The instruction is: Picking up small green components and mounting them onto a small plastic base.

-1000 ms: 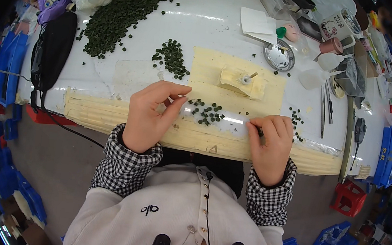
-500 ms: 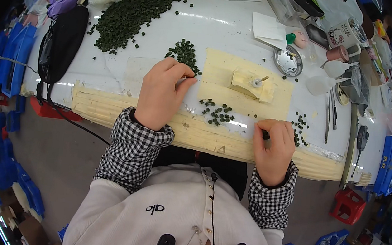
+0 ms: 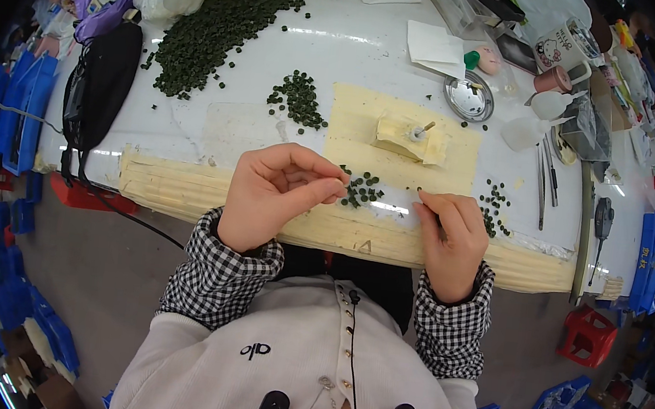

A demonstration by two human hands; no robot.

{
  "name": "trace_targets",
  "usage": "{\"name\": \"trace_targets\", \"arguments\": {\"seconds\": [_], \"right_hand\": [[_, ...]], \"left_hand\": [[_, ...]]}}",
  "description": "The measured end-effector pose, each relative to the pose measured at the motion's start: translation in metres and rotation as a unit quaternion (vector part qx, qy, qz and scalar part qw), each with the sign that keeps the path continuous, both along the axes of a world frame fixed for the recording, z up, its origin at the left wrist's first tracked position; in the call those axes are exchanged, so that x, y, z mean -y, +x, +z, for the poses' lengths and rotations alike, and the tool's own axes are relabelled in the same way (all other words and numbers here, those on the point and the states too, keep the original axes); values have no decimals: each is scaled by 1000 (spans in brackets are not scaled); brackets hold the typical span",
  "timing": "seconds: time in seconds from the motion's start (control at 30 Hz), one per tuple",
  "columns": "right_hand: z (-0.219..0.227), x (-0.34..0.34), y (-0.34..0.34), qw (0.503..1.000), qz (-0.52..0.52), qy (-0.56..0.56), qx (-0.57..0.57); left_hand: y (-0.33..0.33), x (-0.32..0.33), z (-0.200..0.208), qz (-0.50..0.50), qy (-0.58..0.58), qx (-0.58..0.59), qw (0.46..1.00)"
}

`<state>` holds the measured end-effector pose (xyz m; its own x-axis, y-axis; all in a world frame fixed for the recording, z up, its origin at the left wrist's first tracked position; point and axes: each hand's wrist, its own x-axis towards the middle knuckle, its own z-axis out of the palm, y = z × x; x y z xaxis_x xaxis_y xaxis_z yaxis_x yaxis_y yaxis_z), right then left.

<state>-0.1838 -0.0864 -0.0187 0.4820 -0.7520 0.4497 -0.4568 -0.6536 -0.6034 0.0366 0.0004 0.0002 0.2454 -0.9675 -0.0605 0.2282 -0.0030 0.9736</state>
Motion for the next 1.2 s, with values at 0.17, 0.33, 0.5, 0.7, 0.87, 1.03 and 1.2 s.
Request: {"name": "trace_targets", "arguments": {"seconds": [0.17, 0.33, 0.5, 0.7, 0.87, 1.03, 1.2], "right_hand": [[-1, 1, -2, 1000, 4, -1, -9], [0, -1, -1, 1000, -5, -9, 18], [12, -12, 2, 991, 18, 95, 91], [16, -23, 3, 915, 101, 308, 240], [18, -26, 10, 822, 169, 426, 337], [10, -24, 11, 771, 186, 478, 377], [12, -29, 14, 783, 146, 479, 370]], "left_hand": [[-3, -4, -14, -73, -24, -189, 979], [-10, -7, -19, -93, 12, -241, 966], [-13, -8, -20, -116, 14, -301, 946], [-21, -6, -12, -106, 39, -257, 960], [-25, -7, -11, -97, 9, -202, 975], [-28, -10, -7, -65, -25, -106, 992], [-30, -11, -4, -51, -77, -38, 995]]}}
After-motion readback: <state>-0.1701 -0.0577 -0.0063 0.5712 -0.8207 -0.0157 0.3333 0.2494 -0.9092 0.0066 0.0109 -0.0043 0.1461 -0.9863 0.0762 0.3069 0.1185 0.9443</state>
